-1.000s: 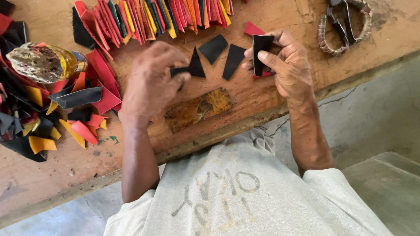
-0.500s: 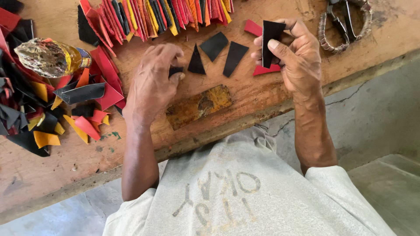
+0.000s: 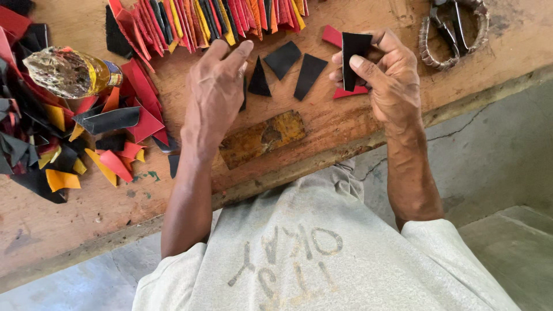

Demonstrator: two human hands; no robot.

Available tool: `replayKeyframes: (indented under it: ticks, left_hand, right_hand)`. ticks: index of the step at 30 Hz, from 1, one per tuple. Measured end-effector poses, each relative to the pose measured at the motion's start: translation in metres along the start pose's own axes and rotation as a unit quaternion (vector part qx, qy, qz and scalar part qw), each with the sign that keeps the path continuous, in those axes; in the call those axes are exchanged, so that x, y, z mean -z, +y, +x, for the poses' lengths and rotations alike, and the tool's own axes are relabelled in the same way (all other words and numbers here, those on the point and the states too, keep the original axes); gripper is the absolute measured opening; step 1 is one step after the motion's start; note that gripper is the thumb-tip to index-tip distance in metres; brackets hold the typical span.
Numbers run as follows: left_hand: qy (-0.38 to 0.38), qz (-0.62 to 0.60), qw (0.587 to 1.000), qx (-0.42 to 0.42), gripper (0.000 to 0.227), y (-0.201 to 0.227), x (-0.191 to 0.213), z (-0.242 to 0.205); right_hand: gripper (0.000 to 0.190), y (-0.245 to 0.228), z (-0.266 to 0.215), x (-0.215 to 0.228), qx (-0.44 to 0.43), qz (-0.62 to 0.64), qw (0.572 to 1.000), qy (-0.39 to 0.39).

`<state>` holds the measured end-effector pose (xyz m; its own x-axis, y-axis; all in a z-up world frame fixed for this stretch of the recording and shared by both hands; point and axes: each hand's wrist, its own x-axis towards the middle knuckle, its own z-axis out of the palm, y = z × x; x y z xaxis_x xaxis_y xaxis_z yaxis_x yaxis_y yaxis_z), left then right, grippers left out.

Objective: The person repeatedly picks up small triangular leather pieces in red, black, and orange, aligns them edge-to-edge, and presses them together on a wooden workbench. They handle the pieces one at a time, occasionally stacking or repositioning them, with a pair of shears visible on the table.

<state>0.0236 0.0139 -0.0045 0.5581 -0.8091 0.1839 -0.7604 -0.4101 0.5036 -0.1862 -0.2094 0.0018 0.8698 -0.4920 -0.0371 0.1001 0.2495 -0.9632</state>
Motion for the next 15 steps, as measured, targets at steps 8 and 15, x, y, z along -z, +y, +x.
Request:
replayKeyframes:
  ticks: [8, 15]
  left_hand:
    - [0.008, 0.065, 0.997, 0.046, 0.005, 0.001, 0.015, -0.013]
    - [0.106, 0.074, 0.992, 0.001, 0.019, -0.019, 0.028, -0.026]
  right_hand:
    - [0.019, 0.0, 0.002, 0.005, 0.022, -0.029, 0.999, -0.015]
    - [0.02, -0.002, 0.003, 0.003, 0.012, -0.003, 1.0, 0.001]
